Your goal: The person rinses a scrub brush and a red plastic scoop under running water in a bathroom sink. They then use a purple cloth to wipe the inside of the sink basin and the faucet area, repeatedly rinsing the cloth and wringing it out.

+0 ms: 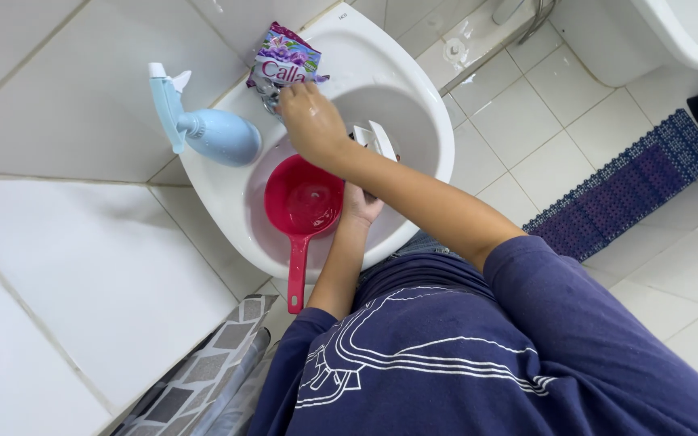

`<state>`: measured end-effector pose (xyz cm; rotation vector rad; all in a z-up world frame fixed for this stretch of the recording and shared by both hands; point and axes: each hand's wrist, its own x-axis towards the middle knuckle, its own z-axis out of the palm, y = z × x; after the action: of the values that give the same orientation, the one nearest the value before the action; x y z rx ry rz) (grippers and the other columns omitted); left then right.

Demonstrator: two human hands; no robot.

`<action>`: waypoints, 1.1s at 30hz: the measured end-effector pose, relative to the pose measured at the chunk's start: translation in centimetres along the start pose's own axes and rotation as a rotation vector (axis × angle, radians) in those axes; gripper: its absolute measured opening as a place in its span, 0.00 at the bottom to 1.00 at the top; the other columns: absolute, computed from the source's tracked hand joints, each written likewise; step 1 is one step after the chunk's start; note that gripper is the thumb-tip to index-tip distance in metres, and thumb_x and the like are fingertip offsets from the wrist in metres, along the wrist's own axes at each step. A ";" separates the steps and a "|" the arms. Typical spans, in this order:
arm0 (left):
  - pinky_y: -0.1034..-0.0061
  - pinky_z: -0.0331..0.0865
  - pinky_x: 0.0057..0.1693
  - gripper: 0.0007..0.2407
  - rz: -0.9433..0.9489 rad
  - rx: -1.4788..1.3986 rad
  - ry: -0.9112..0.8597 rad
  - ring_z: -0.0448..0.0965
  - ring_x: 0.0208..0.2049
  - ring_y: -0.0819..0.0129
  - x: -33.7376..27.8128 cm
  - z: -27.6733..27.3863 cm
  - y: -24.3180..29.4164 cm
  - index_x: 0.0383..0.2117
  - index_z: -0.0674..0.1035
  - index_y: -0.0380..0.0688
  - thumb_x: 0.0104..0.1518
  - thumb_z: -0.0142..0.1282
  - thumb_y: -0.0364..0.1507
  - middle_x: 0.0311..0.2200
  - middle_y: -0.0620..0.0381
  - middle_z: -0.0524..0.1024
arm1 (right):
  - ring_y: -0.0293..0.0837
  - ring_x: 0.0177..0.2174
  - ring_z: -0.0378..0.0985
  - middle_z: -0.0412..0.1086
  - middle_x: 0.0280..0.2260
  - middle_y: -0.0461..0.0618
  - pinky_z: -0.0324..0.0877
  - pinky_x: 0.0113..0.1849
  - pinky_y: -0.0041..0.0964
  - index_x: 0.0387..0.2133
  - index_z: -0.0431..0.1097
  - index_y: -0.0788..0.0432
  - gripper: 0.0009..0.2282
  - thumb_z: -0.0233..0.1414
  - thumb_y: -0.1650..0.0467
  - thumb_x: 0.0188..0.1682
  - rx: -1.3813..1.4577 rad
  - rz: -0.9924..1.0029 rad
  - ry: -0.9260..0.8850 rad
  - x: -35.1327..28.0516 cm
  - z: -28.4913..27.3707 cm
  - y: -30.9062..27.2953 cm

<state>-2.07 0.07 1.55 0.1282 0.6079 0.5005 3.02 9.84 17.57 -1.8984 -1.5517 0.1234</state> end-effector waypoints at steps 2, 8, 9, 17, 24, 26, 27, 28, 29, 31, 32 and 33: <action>0.57 0.71 0.59 0.24 0.004 -0.008 -0.077 0.75 0.53 0.54 -1.0 1.7 0.5 0.59 0.70 0.44 0.60 0.55 0.43 0.53 0.48 0.74 | 0.59 0.43 0.72 0.71 0.39 0.61 0.71 0.44 0.50 0.36 0.70 0.68 0.08 0.54 0.72 0.50 0.000 -0.009 -0.004 -0.5 -0.2 -0.6; 0.61 0.71 0.59 0.24 -0.071 -0.085 -0.240 0.74 0.55 0.55 -2.8 3.2 1.3 0.62 0.67 0.38 0.65 0.48 0.41 0.58 0.41 0.73 | 0.57 0.42 0.72 0.71 0.38 0.54 0.69 0.46 0.49 0.42 0.73 0.61 0.07 0.57 0.72 0.51 0.232 -0.038 -0.047 -2.1 -4.6 0.8; 0.62 0.71 0.59 0.23 -0.110 -0.122 -0.216 0.74 0.56 0.56 -3.1 3.7 1.6 0.62 0.66 0.37 0.65 0.46 0.40 0.59 0.41 0.73 | 0.56 0.43 0.71 0.71 0.40 0.53 0.69 0.47 0.47 0.43 0.74 0.58 0.08 0.58 0.71 0.52 0.263 -0.080 -0.038 -2.6 -5.6 1.5; 0.68 0.70 0.57 0.20 0.204 0.269 -0.013 0.74 0.54 0.65 -5.8 4.5 -2.0 0.65 0.65 0.39 0.69 0.44 0.35 0.55 0.52 0.73 | 0.60 0.52 0.66 0.66 0.53 0.58 0.65 0.53 0.53 0.54 0.68 0.60 0.18 0.59 0.69 0.51 0.148 0.153 0.179 -10.6 -13.4 4.9; 0.71 0.75 0.54 0.28 0.502 0.874 -0.200 0.77 0.49 0.67 -6.0 15.1 -3.2 0.69 0.58 0.35 0.63 0.55 0.26 0.53 0.50 0.73 | 0.37 0.46 0.73 0.68 0.55 0.51 0.72 0.47 0.34 0.67 0.55 0.60 0.22 0.46 0.64 0.61 1.490 0.743 -0.029 -17.3 -14.7 14.7; 0.71 0.75 0.55 0.29 0.470 0.935 -0.261 0.77 0.50 0.66 -4.2 18.3 -4.2 0.69 0.58 0.35 0.62 0.56 0.26 0.53 0.49 0.74 | 0.37 0.46 0.73 0.68 0.53 0.48 0.72 0.47 0.34 0.67 0.55 0.57 0.23 0.47 0.64 0.60 1.508 0.740 -0.006 -17.8 -17.4 16.4; 0.71 0.75 0.56 0.30 0.441 0.991 -0.321 0.78 0.51 0.65 -3.2 20.1 -4.9 0.69 0.58 0.34 0.61 0.57 0.26 0.54 0.48 0.74 | 0.36 0.46 0.72 0.68 0.51 0.46 0.73 0.47 0.34 0.68 0.55 0.54 0.23 0.47 0.65 0.59 1.522 0.736 0.012 -18.0 -18.9 17.4; 0.71 0.75 0.56 0.30 0.441 0.990 -0.318 0.78 0.51 0.65 -1.9 21.1 -6.1 0.69 0.58 0.34 0.61 0.57 0.26 0.54 0.48 0.74 | 0.36 0.46 0.72 0.68 0.51 0.46 0.73 0.47 0.34 0.68 0.55 0.54 0.23 0.47 0.65 0.59 1.523 0.737 0.009 -18.7 -19.4 19.7; 0.72 0.73 0.58 0.31 0.447 1.086 -0.334 0.78 0.53 0.64 -0.5 22.1 -7.3 0.70 0.57 0.34 0.61 0.58 0.27 0.55 0.47 0.74 | 0.36 0.44 0.72 0.68 0.48 0.45 0.72 0.43 0.34 0.65 0.58 0.56 0.22 0.49 0.64 0.60 1.557 0.813 0.036 -19.4 -19.8 22.0; 0.72 0.72 0.60 0.32 0.451 1.179 -0.339 0.77 0.55 0.63 1.9 23.4 -10.4 0.70 0.56 0.34 0.61 0.58 0.28 0.57 0.46 0.74 | 0.35 0.42 0.72 0.69 0.45 0.44 0.70 0.38 0.33 0.63 0.62 0.58 0.20 0.51 0.64 0.60 1.590 0.896 0.052 -20.5 -21.6 25.6; 0.70 0.71 0.60 0.34 0.451 1.329 -0.295 0.75 0.55 0.59 3.4 23.9 -12.1 0.70 0.56 0.34 0.58 0.61 0.31 0.55 0.43 0.73 | 0.35 0.40 0.73 0.70 0.43 0.43 0.72 0.39 0.34 0.61 0.63 0.55 0.19 0.51 0.64 0.58 1.552 0.946 0.067 -20.5 -23.0 27.2; 0.68 0.70 0.60 0.37 0.449 1.478 -0.248 0.74 0.55 0.55 5.1 24.5 -13.8 0.70 0.55 0.34 0.56 0.63 0.33 0.54 0.40 0.72 | 0.36 0.39 0.75 0.71 0.42 0.41 0.74 0.39 0.34 0.59 0.64 0.52 0.19 0.51 0.63 0.56 1.513 0.994 0.082 -20.3 -24.4 28.9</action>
<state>21.33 -8.77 15.40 1.7304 0.5961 0.3604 32.82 -20.85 13.82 -1.0894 -0.0211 1.2085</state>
